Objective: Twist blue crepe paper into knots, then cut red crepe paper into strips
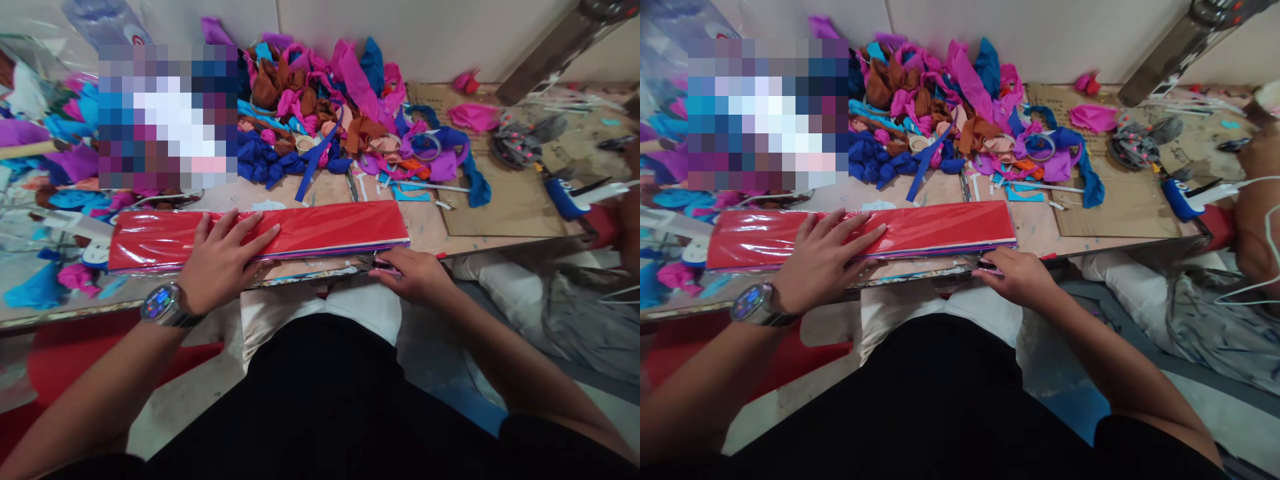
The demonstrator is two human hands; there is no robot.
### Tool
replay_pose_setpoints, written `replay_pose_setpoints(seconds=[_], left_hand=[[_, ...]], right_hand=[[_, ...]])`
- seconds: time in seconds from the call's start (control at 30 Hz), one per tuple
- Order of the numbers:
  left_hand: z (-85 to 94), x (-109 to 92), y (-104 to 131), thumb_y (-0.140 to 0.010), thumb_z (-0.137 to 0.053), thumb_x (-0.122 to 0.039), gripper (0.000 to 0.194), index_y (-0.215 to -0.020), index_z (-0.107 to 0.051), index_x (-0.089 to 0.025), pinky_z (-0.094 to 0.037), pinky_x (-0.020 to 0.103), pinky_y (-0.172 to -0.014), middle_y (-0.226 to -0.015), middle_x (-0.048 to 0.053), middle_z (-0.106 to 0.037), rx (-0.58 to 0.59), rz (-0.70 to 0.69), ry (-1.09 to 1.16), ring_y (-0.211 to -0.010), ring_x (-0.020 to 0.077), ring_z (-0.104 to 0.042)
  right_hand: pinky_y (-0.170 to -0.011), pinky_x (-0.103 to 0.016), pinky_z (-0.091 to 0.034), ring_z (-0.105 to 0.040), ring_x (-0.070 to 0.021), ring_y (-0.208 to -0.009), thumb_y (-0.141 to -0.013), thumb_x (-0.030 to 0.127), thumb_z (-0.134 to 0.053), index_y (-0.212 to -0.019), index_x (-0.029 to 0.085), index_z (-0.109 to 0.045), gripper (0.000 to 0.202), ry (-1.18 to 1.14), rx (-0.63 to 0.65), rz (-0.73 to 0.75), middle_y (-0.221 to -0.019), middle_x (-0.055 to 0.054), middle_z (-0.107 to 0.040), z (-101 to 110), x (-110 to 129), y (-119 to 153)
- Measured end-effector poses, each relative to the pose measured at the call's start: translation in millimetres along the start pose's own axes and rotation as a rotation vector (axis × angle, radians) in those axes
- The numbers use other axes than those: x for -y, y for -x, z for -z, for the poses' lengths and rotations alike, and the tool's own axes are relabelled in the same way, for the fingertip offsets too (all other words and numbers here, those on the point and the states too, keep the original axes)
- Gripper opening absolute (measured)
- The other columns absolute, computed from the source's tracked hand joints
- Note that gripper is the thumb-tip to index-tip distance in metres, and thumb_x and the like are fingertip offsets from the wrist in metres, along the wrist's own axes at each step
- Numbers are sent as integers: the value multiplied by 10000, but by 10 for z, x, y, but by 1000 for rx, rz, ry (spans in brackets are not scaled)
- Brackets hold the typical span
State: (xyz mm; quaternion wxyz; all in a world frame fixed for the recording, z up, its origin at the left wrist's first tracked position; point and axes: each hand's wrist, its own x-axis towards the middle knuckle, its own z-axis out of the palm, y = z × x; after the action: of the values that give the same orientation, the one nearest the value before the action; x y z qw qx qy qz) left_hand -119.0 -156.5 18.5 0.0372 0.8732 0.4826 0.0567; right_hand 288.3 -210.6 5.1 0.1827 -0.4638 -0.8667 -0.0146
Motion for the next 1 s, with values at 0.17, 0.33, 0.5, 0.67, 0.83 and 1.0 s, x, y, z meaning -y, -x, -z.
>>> replay_pose_setpoints(seconds=[0.17,0.33,0.5,0.67,0.83,1.0], left_hand=[[3,-7,-11,-1070,-510,-503,602,-1661,-436,-417,-176,716,-1304,-1774,54,-364,11,-7,4,-1635,452,-285],[12,-4,-18,-1080,-490,-510,589,-1660,-437,-418,-185,708,-1306,-1775,52,-359,16,-11,-15,-1635,439,-289],[6,-1,-23,-1073,-496,-528,607,-1666,-424,-421,-177,716,-1308,-1776,49,-358,15,-14,-8,-1638,439,-281],[7,-14,-27,-1072,-495,-535,609,-1664,-434,-408,-166,723,-1310,-1775,61,-358,15,-10,9,-1639,452,-276],[7,-30,-43,-1072,-491,-545,602,-1659,-438,-423,-160,726,-1310,-1770,55,-368,11,0,19,-1638,455,-280],[5,-37,-61,-1072,-489,-543,609,-1665,-429,-415,-166,749,-1295,-1770,71,-367,19,-8,8,-1633,466,-283]], right_hand=[[-689,-316,-549,-779,-217,-818,-1080,550,-572,-1068,148,-769,448,-4,-9,15,-970,-105,-835,-21,36,-67],[-680,-299,-528,-777,-207,-828,-1091,564,-544,-1076,165,-776,463,-13,-6,-7,-963,-97,-835,-48,59,-108],[-663,-288,-506,-742,-181,-753,-1082,550,-574,-998,191,-779,421,-42,22,9,-885,-70,-821,-54,74,-112],[-659,-303,-499,-751,-201,-790,-1078,583,-560,-1083,170,-773,464,9,20,6,-942,-91,-821,-59,77,-114],[-665,-308,-488,-759,-213,-822,-1080,586,-554,-1112,168,-768,470,13,49,1,-979,-101,-826,-73,99,-149],[-645,-314,-473,-762,-216,-838,-1089,588,-531,-1104,163,-775,490,-28,61,33,-994,-98,-830,-109,168,-243]])
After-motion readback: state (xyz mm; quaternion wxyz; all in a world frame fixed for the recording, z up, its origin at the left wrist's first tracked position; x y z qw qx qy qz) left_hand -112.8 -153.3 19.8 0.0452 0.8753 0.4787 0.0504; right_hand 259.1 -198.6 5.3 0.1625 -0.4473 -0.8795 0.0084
